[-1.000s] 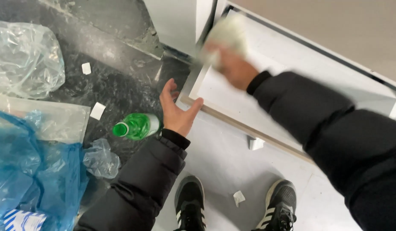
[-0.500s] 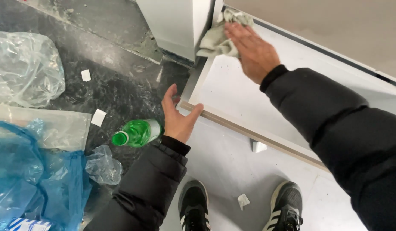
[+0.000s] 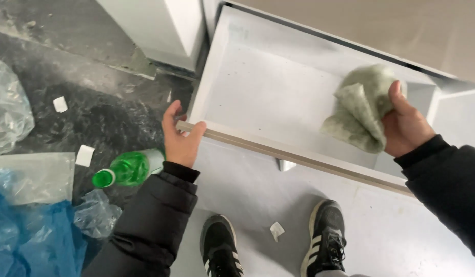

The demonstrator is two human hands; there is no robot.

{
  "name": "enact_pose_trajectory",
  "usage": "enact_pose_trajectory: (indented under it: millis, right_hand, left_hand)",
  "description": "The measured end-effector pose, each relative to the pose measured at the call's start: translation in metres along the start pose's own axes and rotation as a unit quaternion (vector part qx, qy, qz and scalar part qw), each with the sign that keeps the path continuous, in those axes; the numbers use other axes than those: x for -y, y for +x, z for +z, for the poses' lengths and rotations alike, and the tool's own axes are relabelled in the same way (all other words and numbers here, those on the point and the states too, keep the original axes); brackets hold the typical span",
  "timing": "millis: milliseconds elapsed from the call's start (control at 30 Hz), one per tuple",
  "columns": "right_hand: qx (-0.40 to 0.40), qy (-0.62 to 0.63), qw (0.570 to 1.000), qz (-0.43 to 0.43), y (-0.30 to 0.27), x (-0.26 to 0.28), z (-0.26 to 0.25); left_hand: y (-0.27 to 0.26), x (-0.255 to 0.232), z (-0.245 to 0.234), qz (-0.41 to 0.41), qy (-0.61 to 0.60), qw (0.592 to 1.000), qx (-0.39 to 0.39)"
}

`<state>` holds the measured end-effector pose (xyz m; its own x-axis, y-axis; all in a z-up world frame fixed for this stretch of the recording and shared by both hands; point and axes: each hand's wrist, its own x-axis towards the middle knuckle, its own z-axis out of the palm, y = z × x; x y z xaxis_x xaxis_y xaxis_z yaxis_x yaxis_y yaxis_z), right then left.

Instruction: Cleaning the exterior edges and interior of a white drawer using a cloth and cleaning solution.

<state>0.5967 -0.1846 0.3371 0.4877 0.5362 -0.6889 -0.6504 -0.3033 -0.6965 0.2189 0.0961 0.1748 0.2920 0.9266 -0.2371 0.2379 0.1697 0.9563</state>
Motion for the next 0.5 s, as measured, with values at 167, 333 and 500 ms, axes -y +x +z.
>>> enact_pose_trajectory:
  millis: [167,333,500]
  right_hand:
    - [-0.093,0.033,0.990,-0.097,-0.022,-0.001,-0.073]
    - [-0.244,0.161,0.941,-0.168,-0.006,-0.013,-0.169]
    - [-0.388,0.245,0.842,-0.285,0.034,-0.029,-0.200]
  left_hand:
    - [-0.008,-0.036,-0.001,-0.061,0.023,0.998,0.005]
    - [-0.013,-0.051,-0.002,-0.066,0.065,0.996,0.013]
    - [-0.018,-0.055,-0.005,-0.057,0.072,0.995,0.023]
